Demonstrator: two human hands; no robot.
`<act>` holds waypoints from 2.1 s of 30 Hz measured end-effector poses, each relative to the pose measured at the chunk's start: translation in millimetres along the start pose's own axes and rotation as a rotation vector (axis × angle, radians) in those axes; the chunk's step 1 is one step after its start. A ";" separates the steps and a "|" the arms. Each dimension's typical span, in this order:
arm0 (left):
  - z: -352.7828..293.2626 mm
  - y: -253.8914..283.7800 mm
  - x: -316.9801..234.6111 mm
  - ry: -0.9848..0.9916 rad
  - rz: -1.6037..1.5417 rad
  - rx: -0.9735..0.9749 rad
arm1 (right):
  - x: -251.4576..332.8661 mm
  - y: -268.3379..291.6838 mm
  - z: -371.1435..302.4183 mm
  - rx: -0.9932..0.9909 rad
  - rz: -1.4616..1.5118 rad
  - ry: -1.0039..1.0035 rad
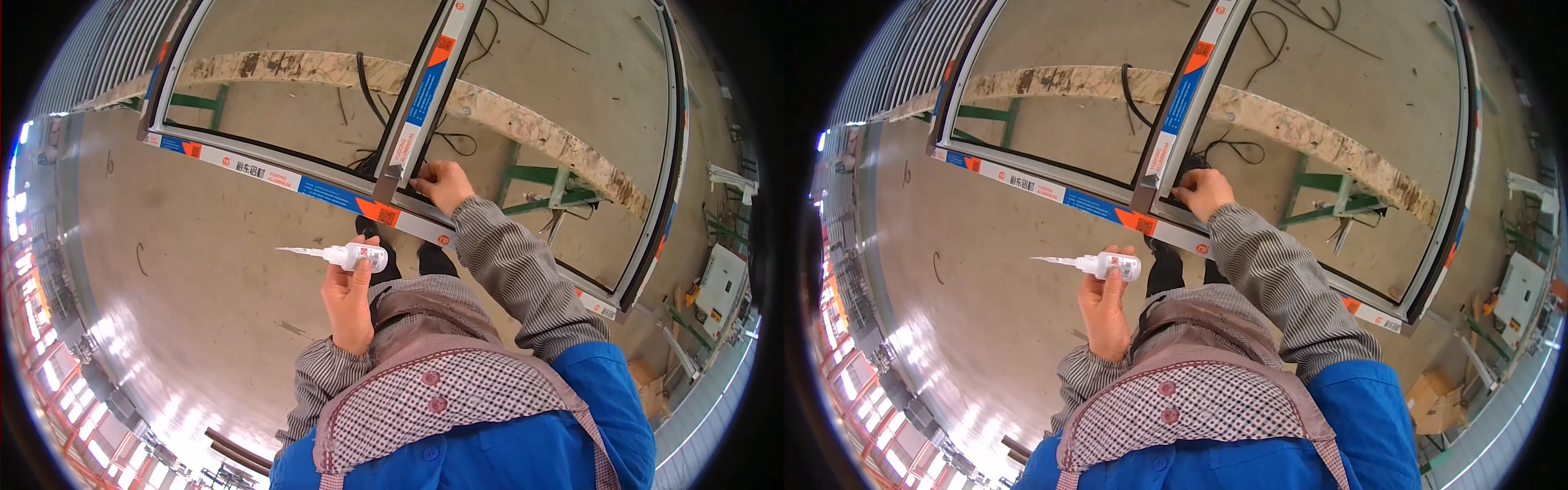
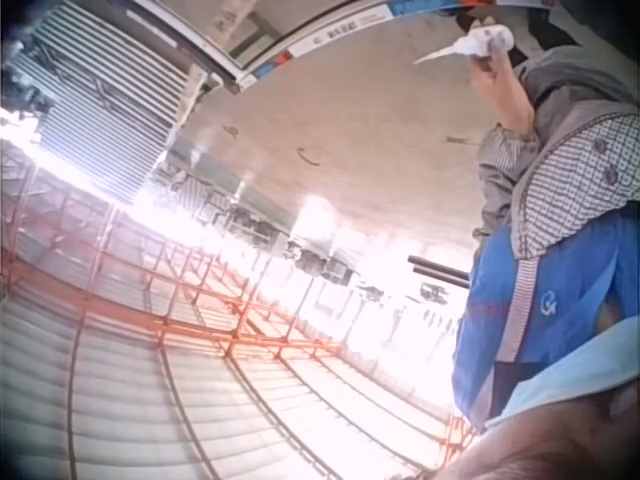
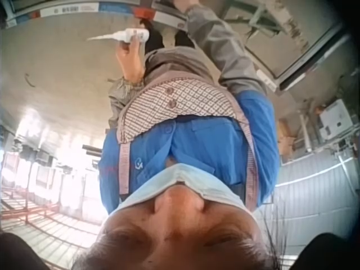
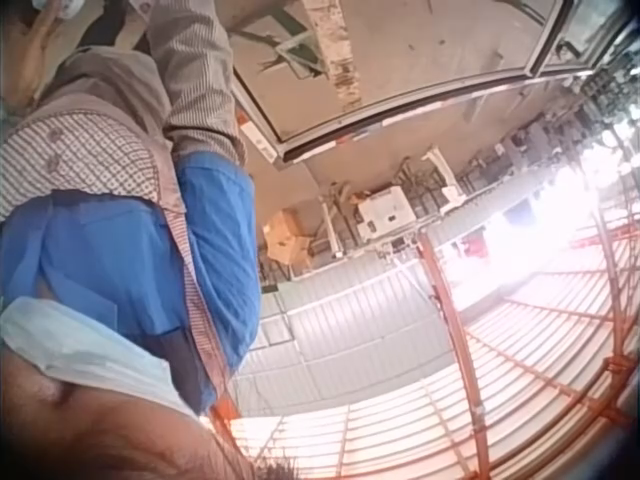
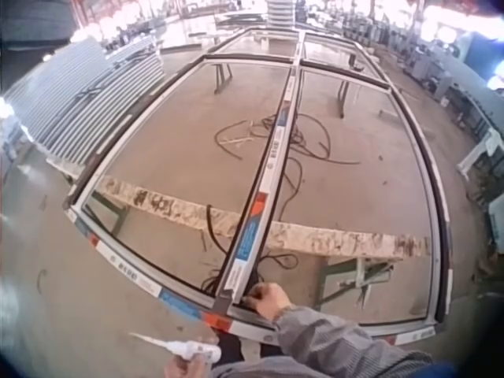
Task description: Applying sealant and assembling large metal frames on a factory floor.
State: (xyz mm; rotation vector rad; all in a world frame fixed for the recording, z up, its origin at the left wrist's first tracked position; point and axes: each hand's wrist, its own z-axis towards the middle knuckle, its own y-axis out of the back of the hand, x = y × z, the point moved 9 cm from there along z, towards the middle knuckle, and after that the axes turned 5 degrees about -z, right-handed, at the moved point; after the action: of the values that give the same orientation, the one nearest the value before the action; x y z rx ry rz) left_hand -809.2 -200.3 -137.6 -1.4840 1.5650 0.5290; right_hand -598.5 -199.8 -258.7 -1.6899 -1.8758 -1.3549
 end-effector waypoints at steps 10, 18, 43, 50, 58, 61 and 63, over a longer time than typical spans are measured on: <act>3.8 -8.0 -3.7 -0.010 -0.002 0.009 | 3.1 -0.4 -1.6 -0.002 0.023 0.035; -4.0 -26.4 -15.4 -0.047 0.092 0.047 | -5.9 54.2 -48.3 -0.112 0.258 0.014; -114.9 -393.8 165.9 -0.585 1.303 1.284 | -161.0 117.0 -352.7 -0.771 0.485 -0.119; -175.5 -433.4 215.5 -0.990 1.377 1.490 | -172.8 96.6 -365.7 -0.873 0.529 -0.095; -187.1 -444.5 226.3 -1.178 1.460 1.513 | -188.2 96.3 -370.8 -0.882 0.597 -0.157; -190.3 -445.8 228.3 -1.226 1.476 1.519 | -188.3 98.3 -371.4 -0.874 0.588 -0.150; -189.4 -446.5 231.1 -1.259 1.519 1.510 | -190.3 98.5 -370.8 -0.869 0.596 -0.156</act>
State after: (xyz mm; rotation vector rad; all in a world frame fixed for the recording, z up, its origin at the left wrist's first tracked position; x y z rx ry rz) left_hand -419.1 -568.8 -111.7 1.1961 1.0374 0.5641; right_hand -594.7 -616.2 -158.8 -2.5101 -0.6726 -1.8984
